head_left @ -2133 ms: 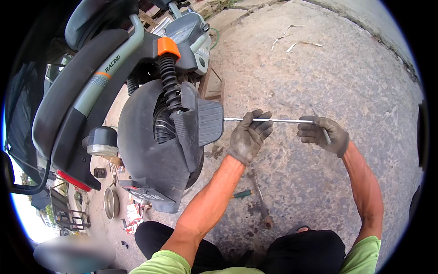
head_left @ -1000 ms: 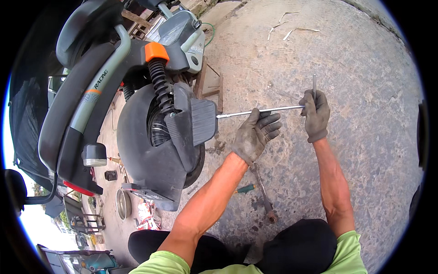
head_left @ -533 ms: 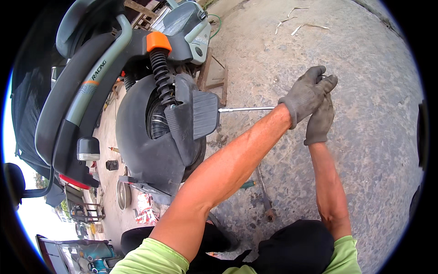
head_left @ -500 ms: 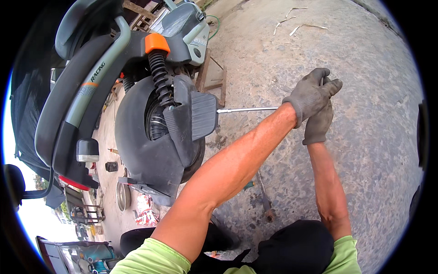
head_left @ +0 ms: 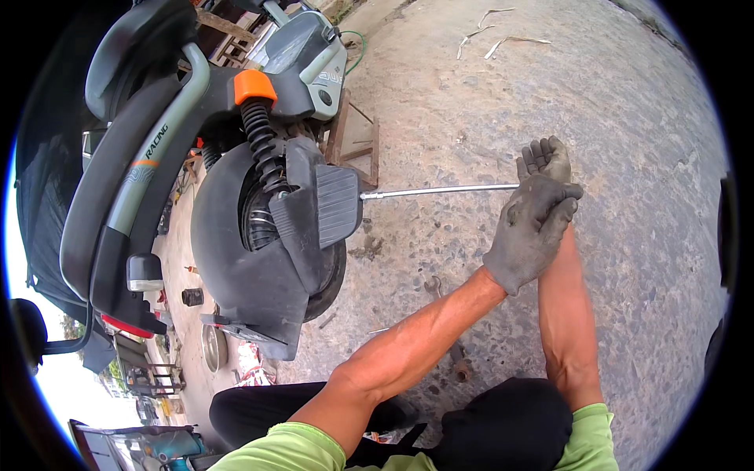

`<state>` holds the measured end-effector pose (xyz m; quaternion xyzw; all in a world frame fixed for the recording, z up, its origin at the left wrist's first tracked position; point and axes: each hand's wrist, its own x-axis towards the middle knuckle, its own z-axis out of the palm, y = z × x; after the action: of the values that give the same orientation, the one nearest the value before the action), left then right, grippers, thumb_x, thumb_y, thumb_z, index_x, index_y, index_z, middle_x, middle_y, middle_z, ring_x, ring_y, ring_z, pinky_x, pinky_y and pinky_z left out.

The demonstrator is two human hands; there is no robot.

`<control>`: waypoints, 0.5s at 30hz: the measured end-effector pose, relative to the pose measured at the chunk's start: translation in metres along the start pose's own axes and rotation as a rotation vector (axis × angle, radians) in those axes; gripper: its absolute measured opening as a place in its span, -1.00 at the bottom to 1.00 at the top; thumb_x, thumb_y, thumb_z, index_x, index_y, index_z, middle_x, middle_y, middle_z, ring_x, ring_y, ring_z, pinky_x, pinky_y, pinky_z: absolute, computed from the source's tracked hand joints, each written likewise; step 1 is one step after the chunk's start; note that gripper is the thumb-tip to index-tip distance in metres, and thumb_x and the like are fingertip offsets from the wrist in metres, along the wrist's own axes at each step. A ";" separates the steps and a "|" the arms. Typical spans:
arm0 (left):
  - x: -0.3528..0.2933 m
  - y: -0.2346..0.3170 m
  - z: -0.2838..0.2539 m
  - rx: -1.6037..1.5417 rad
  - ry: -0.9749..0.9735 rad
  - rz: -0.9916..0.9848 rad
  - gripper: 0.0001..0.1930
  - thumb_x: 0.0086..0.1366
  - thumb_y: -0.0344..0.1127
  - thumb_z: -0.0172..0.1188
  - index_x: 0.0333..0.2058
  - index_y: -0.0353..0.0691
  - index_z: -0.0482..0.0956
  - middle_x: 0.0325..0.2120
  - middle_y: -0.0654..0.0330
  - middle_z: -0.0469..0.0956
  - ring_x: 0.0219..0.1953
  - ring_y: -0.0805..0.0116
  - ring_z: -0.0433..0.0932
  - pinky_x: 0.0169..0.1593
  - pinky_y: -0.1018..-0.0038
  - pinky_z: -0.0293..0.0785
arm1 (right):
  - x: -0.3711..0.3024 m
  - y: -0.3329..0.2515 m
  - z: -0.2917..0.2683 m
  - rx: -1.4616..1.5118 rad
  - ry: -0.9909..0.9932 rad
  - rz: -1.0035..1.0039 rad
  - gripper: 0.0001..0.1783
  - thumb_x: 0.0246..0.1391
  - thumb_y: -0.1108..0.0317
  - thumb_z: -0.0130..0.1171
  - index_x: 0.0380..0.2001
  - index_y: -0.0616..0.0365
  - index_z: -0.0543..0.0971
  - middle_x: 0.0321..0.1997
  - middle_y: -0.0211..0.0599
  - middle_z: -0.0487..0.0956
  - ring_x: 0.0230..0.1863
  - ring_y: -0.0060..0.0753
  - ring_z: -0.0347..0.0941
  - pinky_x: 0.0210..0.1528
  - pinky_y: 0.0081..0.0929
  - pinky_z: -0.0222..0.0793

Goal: The person uses a T-handle wrench to loosen and remove bolts from the rear footrest of a scooter. They remove the footrest and then use a wrench to loosen a bolt on the rear suspension assembly.

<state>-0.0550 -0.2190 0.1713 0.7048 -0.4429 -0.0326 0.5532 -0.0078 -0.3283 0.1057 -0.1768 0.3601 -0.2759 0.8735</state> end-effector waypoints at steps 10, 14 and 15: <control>-0.049 -0.005 0.015 0.070 0.127 0.036 -0.77 0.38 -0.38 0.23 -0.03 -0.29 0.58 -0.12 0.13 0.59 0.01 0.16 0.55 0.10 0.24 0.53 | 0.019 -0.015 -0.012 -0.413 -0.461 0.430 -0.66 0.37 0.17 0.04 -0.07 0.27 0.47 -0.59 -0.63 0.31 -0.71 -0.79 0.08 -0.71 -0.69 0.00; -0.083 -0.017 0.038 -0.013 0.394 -0.357 -0.74 0.39 -0.31 0.24 -0.03 -0.33 0.56 -0.15 0.13 0.60 -0.03 0.28 0.57 0.07 0.29 0.54 | -0.005 -0.031 0.009 -0.710 -0.577 0.056 -0.64 0.35 0.18 0.04 -0.03 0.29 0.50 -0.65 -0.64 0.24 -0.72 -0.78 0.04 -0.71 -0.64 -0.07; -0.089 -0.027 0.044 -0.065 0.434 -0.480 -0.73 0.39 -0.29 0.24 -0.03 -0.33 0.55 -0.16 0.14 0.61 -0.06 0.33 0.58 0.05 0.31 0.55 | -0.008 -0.033 0.012 -0.724 -0.555 0.010 -0.65 0.35 0.18 0.04 -0.06 0.29 0.51 -0.66 -0.63 0.25 -0.71 -0.77 0.03 -0.70 -0.64 -0.07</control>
<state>-0.1166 -0.1935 0.0926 0.7615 -0.1345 -0.0251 0.6336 -0.0160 -0.3482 0.1352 -0.5365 0.1865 -0.0702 0.8201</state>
